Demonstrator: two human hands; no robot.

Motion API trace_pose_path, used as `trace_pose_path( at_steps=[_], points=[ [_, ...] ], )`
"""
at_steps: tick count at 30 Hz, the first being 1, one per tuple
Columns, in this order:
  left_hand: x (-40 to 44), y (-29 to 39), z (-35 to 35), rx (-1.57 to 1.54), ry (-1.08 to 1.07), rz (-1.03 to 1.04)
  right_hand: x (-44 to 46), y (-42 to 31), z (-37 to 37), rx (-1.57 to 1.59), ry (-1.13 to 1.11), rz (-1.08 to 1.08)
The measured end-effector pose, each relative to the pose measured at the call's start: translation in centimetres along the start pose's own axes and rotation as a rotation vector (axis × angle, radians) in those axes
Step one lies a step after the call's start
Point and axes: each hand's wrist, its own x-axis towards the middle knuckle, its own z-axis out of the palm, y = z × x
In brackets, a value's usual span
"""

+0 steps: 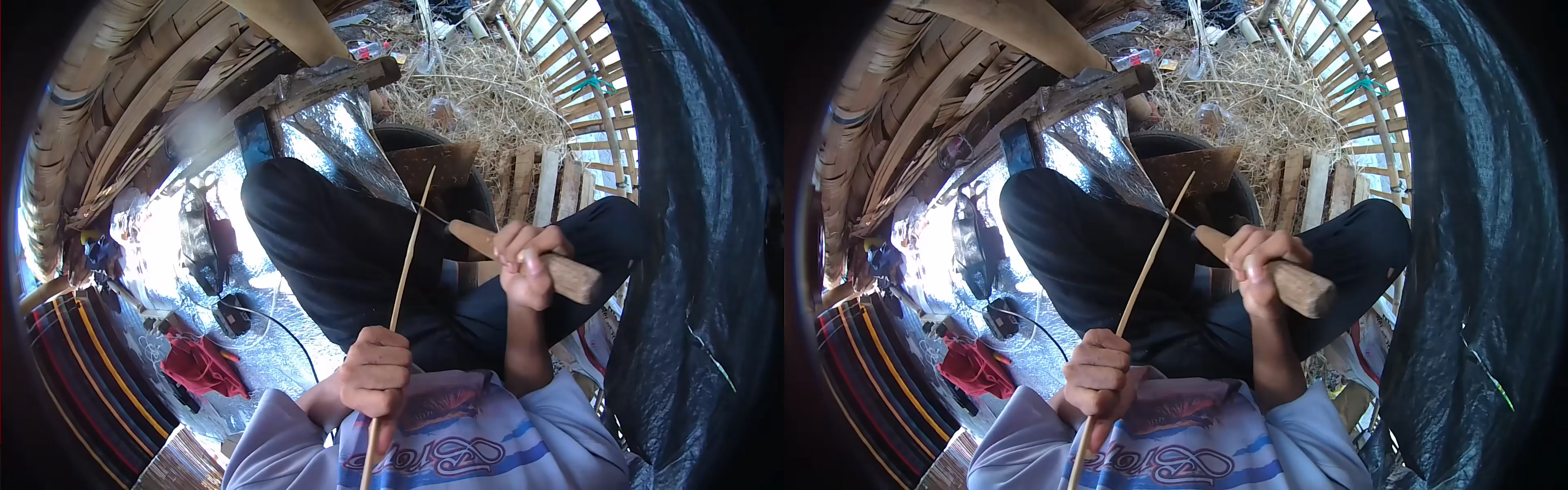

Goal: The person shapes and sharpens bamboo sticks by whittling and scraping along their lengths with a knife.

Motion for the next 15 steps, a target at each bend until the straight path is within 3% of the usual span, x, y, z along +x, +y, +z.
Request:
trace_pose_path(
  at_steps=[3,4,9,13,15],
  points=[
    [0.2,-0.2,-0.2,-0.008,0.034,0.026,1.0,-4.5,1.6,0.053,0.089,0.073],
    [0.2,-0.3,-0.2,-0.015,0.028,0.024,1.3,-5.0,2.0,0.078,-0.018,0.017],
    [0.4,-0.1,0.5,-0.025,-0.005,0.004,-0.5,1.4,0.8,-0.095,-0.024,0.081],
    [0.7,-0.4,0.0,-0.055,0.0,0.023,1.9,-1.3,1.3,-0.09,0.05,0.149],
    [0.8,-0.6,-0.2,-0.052,0.03,0.038,1.8,-3.2,2.5,-0.006,-0.043,0.08]
  ],
)
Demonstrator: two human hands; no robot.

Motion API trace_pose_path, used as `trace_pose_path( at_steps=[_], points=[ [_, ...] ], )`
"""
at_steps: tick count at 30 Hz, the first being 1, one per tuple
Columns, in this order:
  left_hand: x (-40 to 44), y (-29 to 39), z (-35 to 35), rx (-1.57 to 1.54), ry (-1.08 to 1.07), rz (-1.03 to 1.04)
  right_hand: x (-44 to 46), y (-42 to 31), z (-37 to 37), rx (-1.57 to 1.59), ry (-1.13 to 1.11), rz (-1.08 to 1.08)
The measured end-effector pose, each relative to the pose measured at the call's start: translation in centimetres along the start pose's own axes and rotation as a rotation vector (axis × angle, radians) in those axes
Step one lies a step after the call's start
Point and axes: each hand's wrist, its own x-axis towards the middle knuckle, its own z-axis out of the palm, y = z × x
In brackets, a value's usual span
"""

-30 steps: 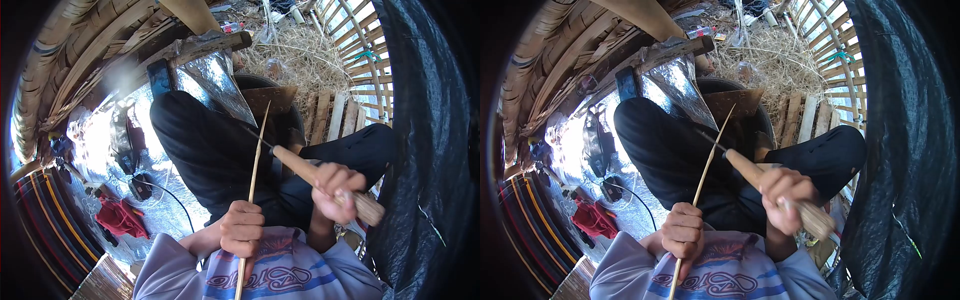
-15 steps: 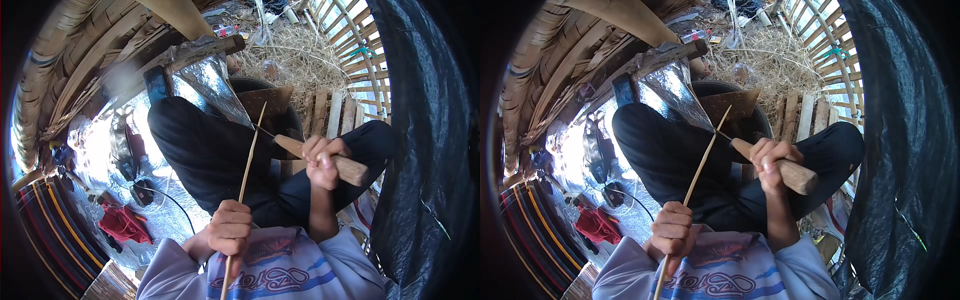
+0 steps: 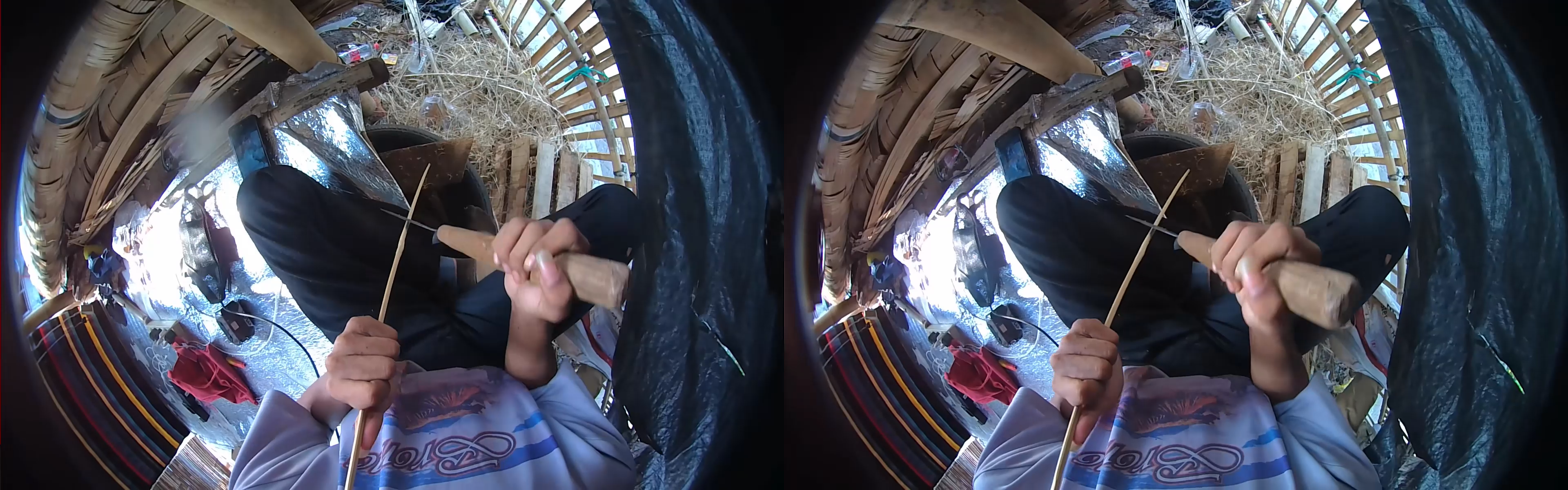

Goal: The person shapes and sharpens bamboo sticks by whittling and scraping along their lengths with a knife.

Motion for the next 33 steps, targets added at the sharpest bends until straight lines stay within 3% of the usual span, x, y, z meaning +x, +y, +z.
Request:
trace_pose_path(
  at_steps=[4,6,8,10,12,18,21,26,28,30,33],
  points=[
    [0.0,0.0,-0.1,-0.003,0.004,-0.017,-1.4,5.3,-1.1,-0.129,0.003,0.012],
    [-0.1,0.0,0.0,0.006,0.006,-0.012,-1.5,8.6,-2.8,-0.365,0.018,0.018],
    [-0.1,0.0,-0.4,-0.016,-0.006,-0.008,-1.0,7.0,-2.8,-0.34,0.086,0.099],
    [0.1,0.0,-0.6,-0.012,0.009,-0.008,-0.8,3.6,-0.9,-0.021,0.153,0.118],
    [0.2,-0.2,-0.6,-0.019,0.025,-0.001,-0.3,1.2,-0.4,-0.008,-0.039,0.021],
    [0.2,-0.5,-0.5,-0.042,-0.014,0.025,-0.8,9.6,-3.4,-0.256,0.039,0.045],
    [0.1,-0.2,-0.9,-0.045,-0.003,0.026,-0.1,7.5,-3.3,-0.066,0.171,0.141],
    [0.5,-0.4,-1.0,-0.038,0.042,0.006,-0.4,1.6,-0.1,-0.113,0.01,0.021],
    [0.4,-0.4,-1.2,-0.025,0.046,-0.001,-1.2,4.2,-0.2,0.017,0.177,0.066],
    [0.4,-0.4,-1.2,-0.02,0.046,0.002,-1.9,9.2,-3.2,-0.22,0.147,0.031],
    [0.5,-0.4,-1.5,-0.027,0.032,0.0,-0.7,8.8,-3.5,-0.265,0.234,0.101]
  ],
)
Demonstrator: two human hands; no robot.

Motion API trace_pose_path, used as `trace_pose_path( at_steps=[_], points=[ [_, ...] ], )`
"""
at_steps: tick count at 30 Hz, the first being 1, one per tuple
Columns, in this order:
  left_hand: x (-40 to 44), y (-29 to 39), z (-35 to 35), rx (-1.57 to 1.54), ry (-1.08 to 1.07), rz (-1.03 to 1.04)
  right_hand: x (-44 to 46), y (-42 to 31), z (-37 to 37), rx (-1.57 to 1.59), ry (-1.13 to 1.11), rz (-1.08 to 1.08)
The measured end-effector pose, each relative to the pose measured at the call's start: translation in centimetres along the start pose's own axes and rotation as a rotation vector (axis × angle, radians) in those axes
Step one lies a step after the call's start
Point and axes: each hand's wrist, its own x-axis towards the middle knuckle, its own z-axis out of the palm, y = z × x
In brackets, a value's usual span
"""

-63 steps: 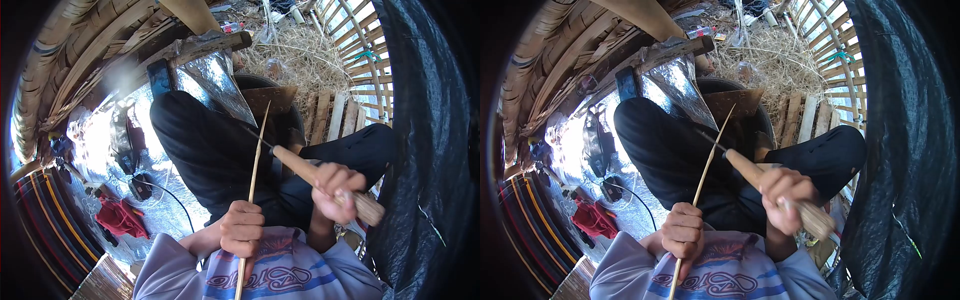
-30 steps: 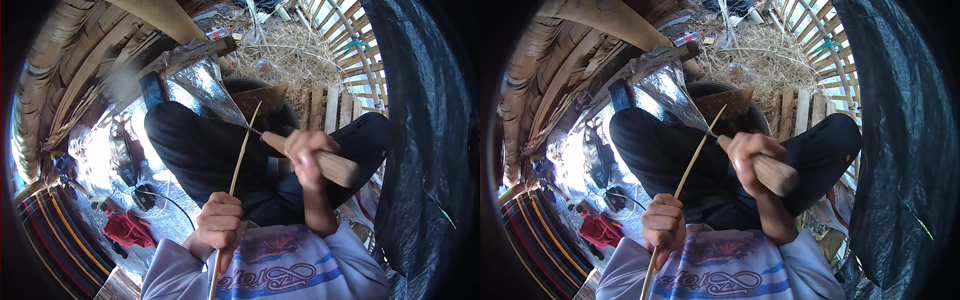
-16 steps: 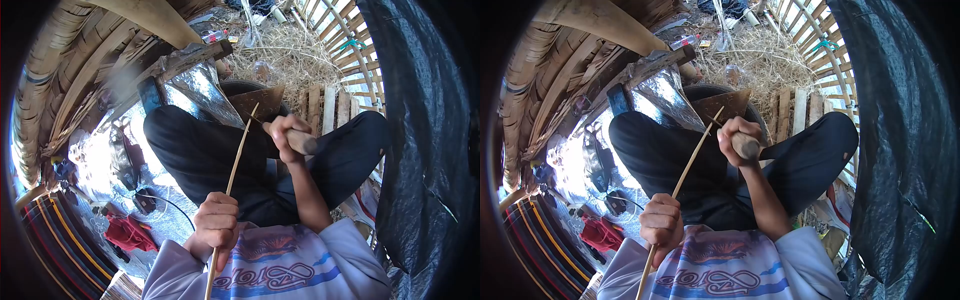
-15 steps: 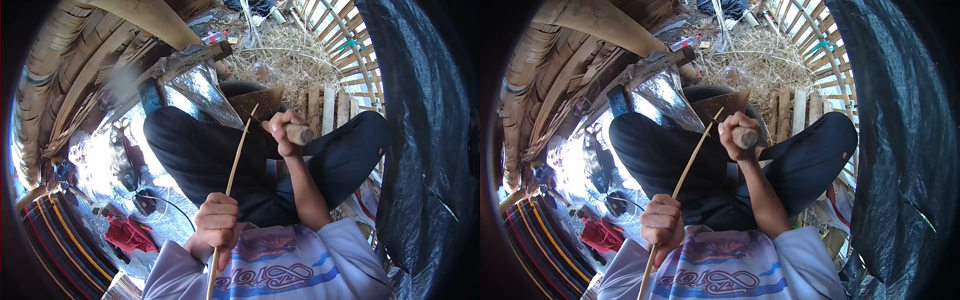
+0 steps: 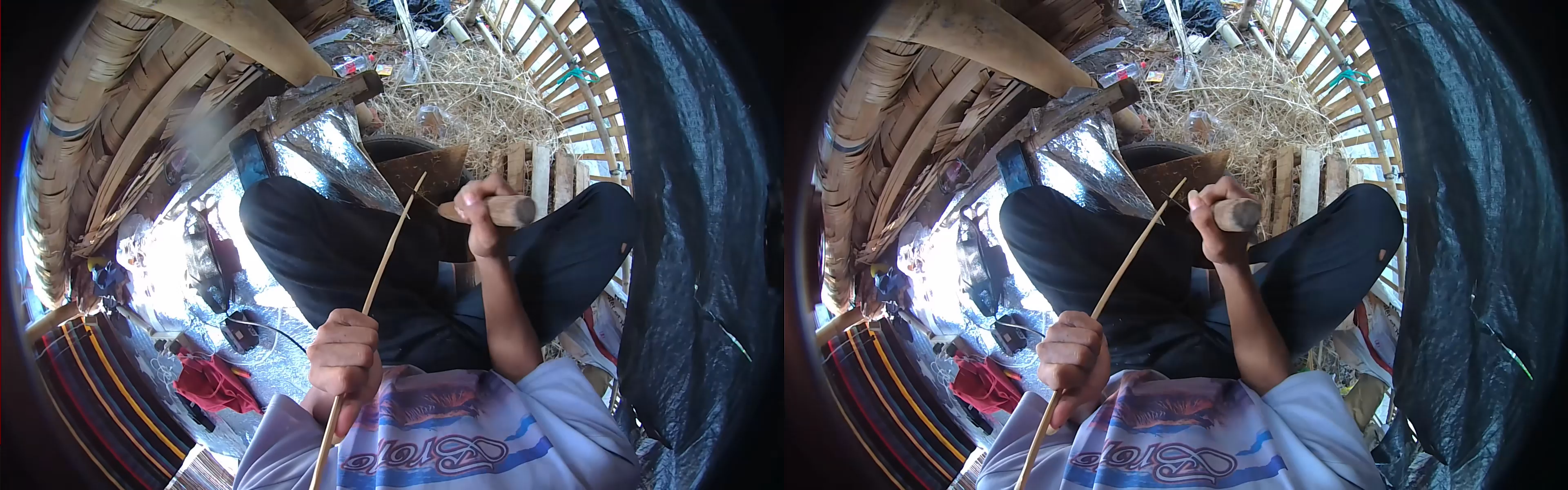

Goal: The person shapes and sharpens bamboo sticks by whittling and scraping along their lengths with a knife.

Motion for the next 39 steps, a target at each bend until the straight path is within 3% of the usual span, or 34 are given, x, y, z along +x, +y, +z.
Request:
trace_pose_path(
  at_steps=[3,7,9,11,15,17,18,19,22,23,25,26,28,29,30,32,34,37,39],
  points=[
    [-0.1,0.1,-0.1,0.016,0.04,-0.021,-0.9,-6.0,1.4,0.293,-0.087,-0.002],
    [0.1,0.0,0.1,0.018,0.057,-0.025,-1.9,-2.2,1.7,0.184,-0.055,-0.086],
    [0.2,-0.1,0.1,0.014,0.051,-0.019,-1.0,1.3,0.4,-0.112,-0.026,-0.122],
    [0.3,-0.1,-0.1,-0.02,0.027,-0.016,-0.4,0.1,0.4,-0.106,0.035,-0.025],
    [0.2,0.1,-0.2,0.006,0.055,-0.021,-1.4,-3.9,2.0,0.281,-0.052,-0.051],
    [0.2,0.0,0.1,0.034,0.085,-0.062,-2.2,0.6,1.1,0.022,-0.011,-0.07],
    [0.3,0.0,0.1,0.037,0.085,-0.058,-1.9,2.6,0.3,-0.285,-0.032,-0.1],
    [0.3,-0.1,0.1,0.035,0.082,-0.055,-1.2,2.5,0.3,-0.346,-0.016,-0.079],
    [0.2,0.2,-0.4,0.027,0.073,-0.06,-1.6,-0.9,1.0,0.293,0.045,0.097],
    [0.3,0.3,-0.3,0.025,0.068,-0.059,-2.6,0.0,1.3,0.289,0.052,0.111],
    [0.6,-0.4,-0.1,-0.002,0.059,-0.023,-3.7,4.4,0.3,-0.168,0.147,0.191],
    [0.6,-0.4,0.0,-0.003,0.062,-0.024,-3.7,5.0,0.0,-0.331,0.054,0.182],
    [0.7,-0.4,-0.3,0.001,0.085,-0.027,-3.6,5.6,0.0,-0.351,0.133,-0.012],
    [0.6,-0.3,-0.6,0.022,0.125,-0.04,-3.1,5.1,0.4,-0.34,0.206,-0.137],
    [0.6,0.0,-1.0,0.023,0.157,-0.055,-2.6,3.4,-0.5,-0.36,0.161,-0.027],
    [0.9,0.1,-1.9,0.048,0.221,-0.087,-1.1,-0.6,0.0,-0.397,0.311,0.065],
    [1.1,-0.3,-2.7,0.062,0.279,-0.079,-0.2,-3.1,0.3,-0.112,0.384,0.039],
    [1.5,-1.0,-4.1,0.046,0.347,-0.055,-0.3,-7.3,1.3,0.149,0.232,-0.086],
    [2.0,-1.7,-5.0,-0.005,0.386,-0.054,-0.7,-9.6,2.2,0.15,0.168,-0.136]
  ],
)
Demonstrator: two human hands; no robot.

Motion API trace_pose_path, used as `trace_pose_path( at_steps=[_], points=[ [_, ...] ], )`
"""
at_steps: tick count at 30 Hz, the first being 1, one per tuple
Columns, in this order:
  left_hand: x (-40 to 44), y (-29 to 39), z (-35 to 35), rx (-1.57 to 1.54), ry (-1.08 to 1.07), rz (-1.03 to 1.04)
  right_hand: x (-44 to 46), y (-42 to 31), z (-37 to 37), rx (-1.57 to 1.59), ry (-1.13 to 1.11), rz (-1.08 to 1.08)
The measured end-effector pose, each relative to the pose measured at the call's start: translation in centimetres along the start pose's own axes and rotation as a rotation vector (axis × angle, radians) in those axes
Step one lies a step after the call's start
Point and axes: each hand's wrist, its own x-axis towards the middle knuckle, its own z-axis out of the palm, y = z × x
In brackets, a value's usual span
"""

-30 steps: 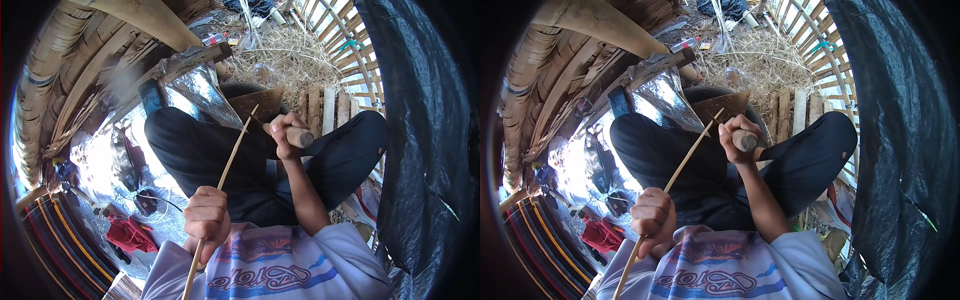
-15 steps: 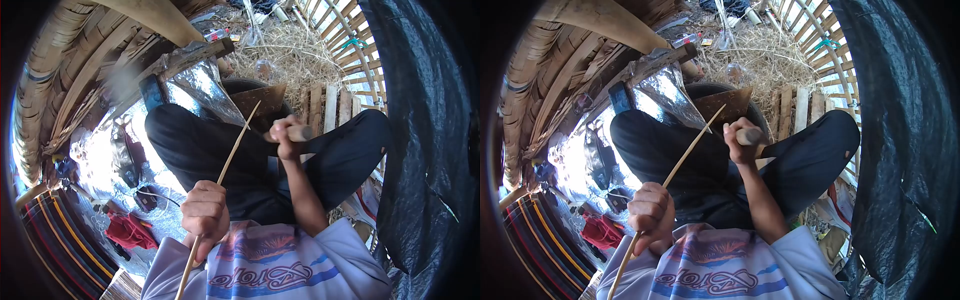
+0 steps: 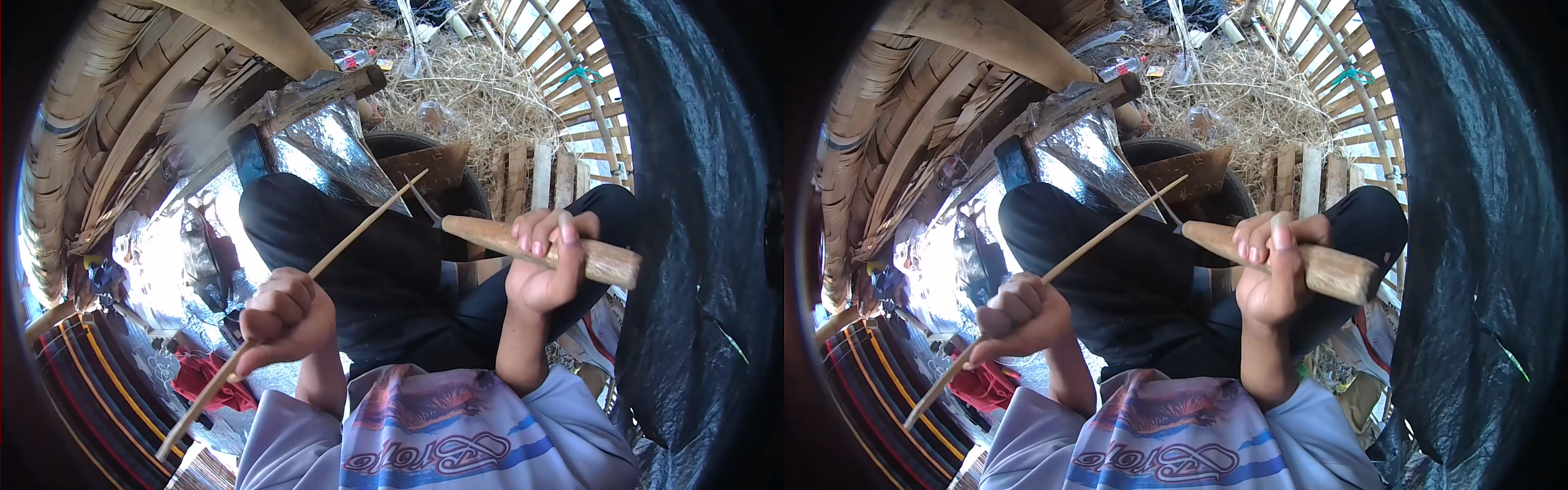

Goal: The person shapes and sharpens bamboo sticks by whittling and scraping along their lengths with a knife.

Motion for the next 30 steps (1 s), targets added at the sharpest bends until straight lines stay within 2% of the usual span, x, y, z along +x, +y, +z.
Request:
trace_pose_path(
  at_steps=[5,8,10,11,14,16,18,19,20,22,23,24,26,27,28,30],
  points=[
    [1.9,-1.7,-0.2,-0.025,-0.006,0.001,-1.3,-3.0,3.2,0.002,-0.188,-0.094],
    [2.2,-2.1,0.9,-0.006,0.033,-0.007,-2.5,-1.5,4.1,0.085,-0.224,-0.034],
    [2.1,-2.3,1.7,0.0,0.119,-0.012,-3.2,2.6,2.7,-0.124,-0.226,-0.053],
    [2.0,-2.3,2.0,-0.004,0.116,-0.01,-2.7,4.0,2.1,-0.453,-0.302,-0.087],
    [1.9,-2.5,2.4,0.005,0.052,-0.009,-2.2,3.5,2.0,0.065,-0.13,-0.013],
    [1.8,-2.3,2.9,-0.003,0.018,-0.011,-1.9,1.3,3.3,0.256,-0.16,-0.135],
    [1.5,-2.1,3.1,0.056,0.011,-0.011,-2.5,3.5,2.4,0.096,-0.226,-0.106],
    [1.3,-2.0,3.2,0.065,0.032,-0.032,-2.8,4.8,1.8,-0.26,-0.198,-0.054],
    [1.4,-2.1,3.3,0.075,0.052,-0.051,-2.6,7.2,0.3,-0.4,-0.242,-0.037],
    [1.5,-2.3,3.4,0.049,0.022,-0.028,-1.6,8.3,-0.6,-0.235,-0.153,-0.074],
    [1.5,-2.3,3.5,0.036,0.004,-0.015,-1.5,6.6,0.2,0.09,-0.054,0.047],
    [1.5,-2.2,3.7,0.016,0.007,-0.038,-1.3,6.0,0.3,0.228,-0.127,-0.035],
    [1.6,-2.3,3.8,0.083,0.018,-0.036,-2.2,7.3,0.2,0.001,-0.091,-0.012],
    [1.6,-2.4,4.0,0.073,0.017,-0.029,-2.5,10.1,-1.3,-0.273,-0.104,-0.121],
    [1.6,-2.4,4.0,0.081,0.015,-0.038,-2.4,11.5,-2.6,-0.488,-0.15,-0.012],
    [1.8,-2.5,4.1,0.093,0.005,-0.046,-1.5,12.6,-3.7,-0.6,-0.036,-0.031]
  ],
)
